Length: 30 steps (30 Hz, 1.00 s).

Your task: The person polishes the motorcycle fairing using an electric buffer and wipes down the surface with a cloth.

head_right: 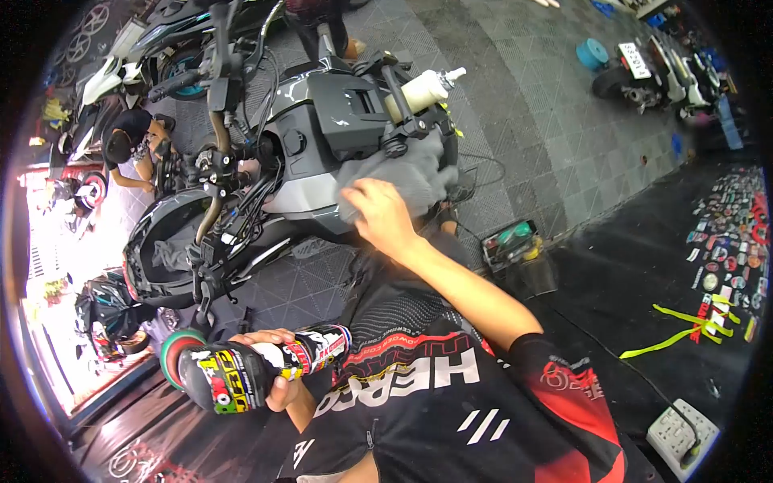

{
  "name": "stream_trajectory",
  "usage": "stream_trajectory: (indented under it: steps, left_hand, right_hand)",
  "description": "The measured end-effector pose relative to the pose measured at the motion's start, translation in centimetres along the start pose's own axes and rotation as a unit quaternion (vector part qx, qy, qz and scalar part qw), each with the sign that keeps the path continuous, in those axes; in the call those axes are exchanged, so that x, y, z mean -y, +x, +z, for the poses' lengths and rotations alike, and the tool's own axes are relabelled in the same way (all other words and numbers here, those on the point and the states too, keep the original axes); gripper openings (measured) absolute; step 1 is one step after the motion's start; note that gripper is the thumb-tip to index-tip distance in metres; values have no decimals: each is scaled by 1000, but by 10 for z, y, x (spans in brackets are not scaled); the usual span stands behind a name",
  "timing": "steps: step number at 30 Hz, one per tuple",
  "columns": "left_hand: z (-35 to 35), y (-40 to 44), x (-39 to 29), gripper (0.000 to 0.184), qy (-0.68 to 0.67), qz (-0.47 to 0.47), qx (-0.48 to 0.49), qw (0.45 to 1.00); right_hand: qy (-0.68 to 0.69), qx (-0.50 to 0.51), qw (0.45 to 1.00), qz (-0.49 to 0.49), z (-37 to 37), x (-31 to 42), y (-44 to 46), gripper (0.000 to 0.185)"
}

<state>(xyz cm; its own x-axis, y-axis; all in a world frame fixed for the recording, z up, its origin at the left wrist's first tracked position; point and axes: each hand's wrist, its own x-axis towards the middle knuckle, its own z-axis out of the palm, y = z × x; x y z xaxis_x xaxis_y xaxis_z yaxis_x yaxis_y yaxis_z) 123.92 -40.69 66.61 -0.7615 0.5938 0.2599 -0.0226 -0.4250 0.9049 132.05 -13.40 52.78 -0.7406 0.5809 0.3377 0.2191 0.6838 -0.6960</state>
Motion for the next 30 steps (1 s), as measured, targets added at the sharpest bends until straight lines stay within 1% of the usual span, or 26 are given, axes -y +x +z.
stream_trajectory:
  steps: [2,3,4,5,6,7,8,9,10,11,12,14,16,17,18,19,21,22,23,24,25,26,28,30]
  left_hand:
    - [14,-1,-1,74,14,-16,27,999]
    - [22,-1,2,75,29,-20,31,999]
    - [28,-2,4,76,46,-25,33,998]
    - [33,-1,4,77,70,-36,47,996]
    - [47,-4,6,76,76,-28,19,997]
    - [63,-7,10,75,83,-21,-6,996]
    - [75,-4,16,75,85,-9,-26,996]
    - [84,-6,22,75,91,-3,-38,995]
    - [98,-5,28,74,93,18,-42,995]
    - [114,-4,28,74,125,3,-41,991]
    - [129,-3,28,73,157,-9,-42,987]
    - [140,-4,30,81,128,-24,-25,991]
    - [150,-4,34,83,143,-24,-50,988]
    - [156,-6,38,83,151,-26,-63,986]
    - [163,-8,40,83,160,-27,-76,984]
    - [173,-10,43,84,172,-33,-109,979]
    - [187,-14,48,84,174,-30,-134,975]
    - [194,-14,51,85,174,-27,-145,974]
    - [204,-14,50,84,186,-32,-145,971]
    - [215,-17,52,89,183,-24,-140,973]
    - [226,-20,54,91,195,-25,-158,968]
    - [235,-24,53,94,210,-31,-175,961]
    - [239,-30,56,100,233,-53,-131,962]
    - [255,-29,60,105,231,-80,-177,953]
  right_hand:
    - [68,39,993,-84,-10,-32,-3,63]
    - [57,73,989,-112,-22,-68,-9,66]
    - [27,67,992,-103,-39,-91,-13,64]
    - [-28,33,997,-58,-49,-109,-13,60]
    - [-85,0,996,-16,-53,-125,-12,56]
    - [-102,-24,994,27,-44,-130,-12,52]
    - [-89,7,995,55,-27,-117,-9,47]
    - [-54,68,995,49,-32,-78,3,42]
    - [65,53,996,-40,-15,-63,-5,41]
    - [122,24,984,-125,-11,-44,-8,44]
    - [154,74,969,-179,-23,-38,-3,47]
    - [177,67,954,-231,-26,-81,0,53]
    - [160,51,974,-151,-38,-139,-2,60]
    - [34,311,948,62,-65,-156,2,65]
    - [149,159,975,39,-59,-197,-21,68]
    - [103,88,989,-62,-68,-206,-22,69]
    - [175,-13,985,4,-65,-218,-36,65]
    - [211,-64,962,160,-68,-224,-41,63]
    - [242,-111,913,311,-74,-227,-43,61]
    - [242,-132,894,354,-75,-233,-35,60]
    - [244,-155,872,395,-76,-239,-28,59]
    - [221,-157,899,343,-64,-239,-20,59]
    - [171,-158,942,243,-45,-237,-15,59]
    - [81,-52,979,182,-39,-241,8,61]
